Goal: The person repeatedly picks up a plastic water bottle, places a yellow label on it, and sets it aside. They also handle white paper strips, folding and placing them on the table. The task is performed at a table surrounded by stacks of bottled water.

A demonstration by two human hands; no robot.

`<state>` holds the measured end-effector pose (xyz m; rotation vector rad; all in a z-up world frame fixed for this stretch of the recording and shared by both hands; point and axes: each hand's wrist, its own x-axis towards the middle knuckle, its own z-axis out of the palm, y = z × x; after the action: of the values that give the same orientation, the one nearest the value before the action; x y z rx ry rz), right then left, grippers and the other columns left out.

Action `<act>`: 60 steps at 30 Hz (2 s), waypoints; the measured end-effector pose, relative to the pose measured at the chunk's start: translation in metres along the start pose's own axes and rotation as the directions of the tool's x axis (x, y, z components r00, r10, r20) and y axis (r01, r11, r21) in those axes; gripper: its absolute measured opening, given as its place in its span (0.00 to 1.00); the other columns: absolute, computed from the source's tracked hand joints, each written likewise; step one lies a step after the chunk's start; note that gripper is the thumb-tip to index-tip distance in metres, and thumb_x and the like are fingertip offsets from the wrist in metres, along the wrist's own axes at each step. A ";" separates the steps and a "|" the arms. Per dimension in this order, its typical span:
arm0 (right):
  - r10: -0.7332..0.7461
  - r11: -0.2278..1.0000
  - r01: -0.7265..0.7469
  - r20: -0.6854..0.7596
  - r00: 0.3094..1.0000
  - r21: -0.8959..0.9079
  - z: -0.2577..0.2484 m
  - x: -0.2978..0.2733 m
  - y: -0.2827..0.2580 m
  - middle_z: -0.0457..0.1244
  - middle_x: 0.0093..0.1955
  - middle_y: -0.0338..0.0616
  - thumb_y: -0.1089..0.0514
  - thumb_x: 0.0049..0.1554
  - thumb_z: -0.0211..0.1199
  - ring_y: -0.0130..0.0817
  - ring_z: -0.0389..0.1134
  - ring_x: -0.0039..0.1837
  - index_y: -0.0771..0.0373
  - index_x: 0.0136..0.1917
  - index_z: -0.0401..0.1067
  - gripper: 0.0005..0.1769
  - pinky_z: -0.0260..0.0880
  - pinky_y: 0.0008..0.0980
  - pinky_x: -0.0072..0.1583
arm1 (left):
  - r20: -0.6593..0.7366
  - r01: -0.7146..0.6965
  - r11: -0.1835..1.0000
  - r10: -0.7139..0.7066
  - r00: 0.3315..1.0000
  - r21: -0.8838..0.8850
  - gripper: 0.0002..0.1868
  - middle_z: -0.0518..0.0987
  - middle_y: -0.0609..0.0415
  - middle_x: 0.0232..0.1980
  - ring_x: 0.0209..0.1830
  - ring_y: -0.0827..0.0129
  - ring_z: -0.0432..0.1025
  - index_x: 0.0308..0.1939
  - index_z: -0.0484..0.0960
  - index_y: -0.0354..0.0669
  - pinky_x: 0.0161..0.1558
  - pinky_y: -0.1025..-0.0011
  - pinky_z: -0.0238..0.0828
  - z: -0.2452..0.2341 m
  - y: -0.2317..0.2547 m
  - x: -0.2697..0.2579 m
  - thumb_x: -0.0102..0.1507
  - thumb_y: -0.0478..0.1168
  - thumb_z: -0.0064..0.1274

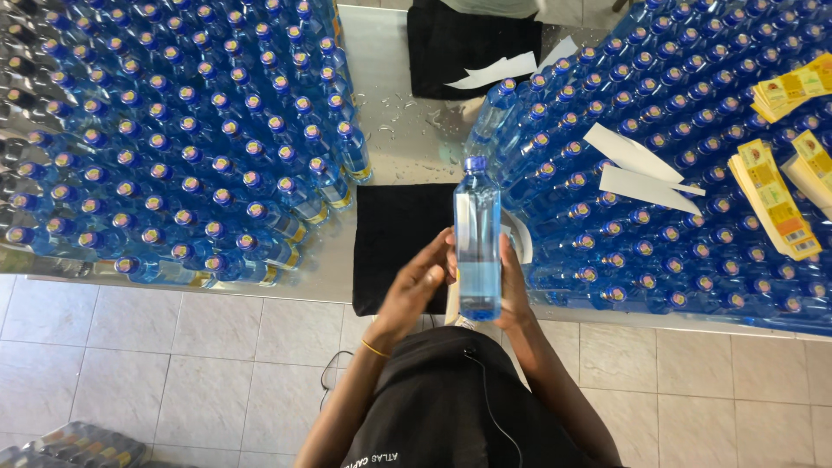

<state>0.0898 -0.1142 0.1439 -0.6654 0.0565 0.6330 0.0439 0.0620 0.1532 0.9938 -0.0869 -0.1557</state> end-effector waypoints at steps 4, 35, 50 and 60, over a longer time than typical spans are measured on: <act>0.002 0.999 -0.014 -0.294 0.956 -0.037 0.004 -0.003 -0.003 0.73 0.49 0.52 0.22 0.65 0.54 0.42 0.76 0.43 0.62 0.67 0.78 0.42 0.77 0.37 0.52 | -0.005 -0.037 0.999 0.037 0.999 0.032 0.45 0.44 0.31 0.90 0.89 0.40 0.40 0.88 0.40 0.33 0.82 0.42 0.42 0.030 -0.013 -0.012 0.74 0.36 0.49; -0.367 0.184 0.374 0.289 0.884 -0.909 0.041 0.171 0.210 0.71 0.57 0.61 0.56 0.52 0.82 0.61 0.75 0.60 0.67 0.70 0.71 0.36 0.77 0.51 0.63 | -0.650 0.314 0.832 0.072 0.757 0.458 0.28 0.80 0.32 0.66 0.65 0.31 0.77 0.73 0.75 0.35 0.60 0.42 0.81 -0.169 -0.075 -0.140 0.70 0.36 0.62; -0.679 0.270 0.250 0.000 0.734 -0.930 -0.045 0.028 0.021 0.74 0.55 0.46 0.51 0.62 0.75 0.41 0.78 0.57 0.59 0.69 0.79 0.24 0.79 0.35 0.61 | -0.183 0.252 0.595 -0.175 0.967 0.763 0.12 0.91 0.43 0.47 0.51 0.44 0.85 0.57 0.88 0.44 0.50 0.50 0.85 -0.101 -0.127 0.008 0.71 0.42 0.57; -0.893 -0.448 -0.461 0.356 0.276 -0.766 -0.234 -0.173 -0.292 0.73 0.56 0.46 0.67 0.58 0.80 0.51 0.72 0.59 0.57 0.57 0.83 0.15 0.74 0.46 0.60 | 0.083 -0.170 0.563 0.177 0.981 0.809 0.44 0.61 0.30 0.77 0.76 0.24 0.61 0.83 0.59 0.39 0.70 0.36 0.71 0.052 -0.131 0.210 0.67 0.27 0.63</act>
<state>0.1490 -0.5212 0.1640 -2.6690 0.1563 -1.1727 0.2313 -0.0868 0.0721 1.9230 -0.2694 0.0964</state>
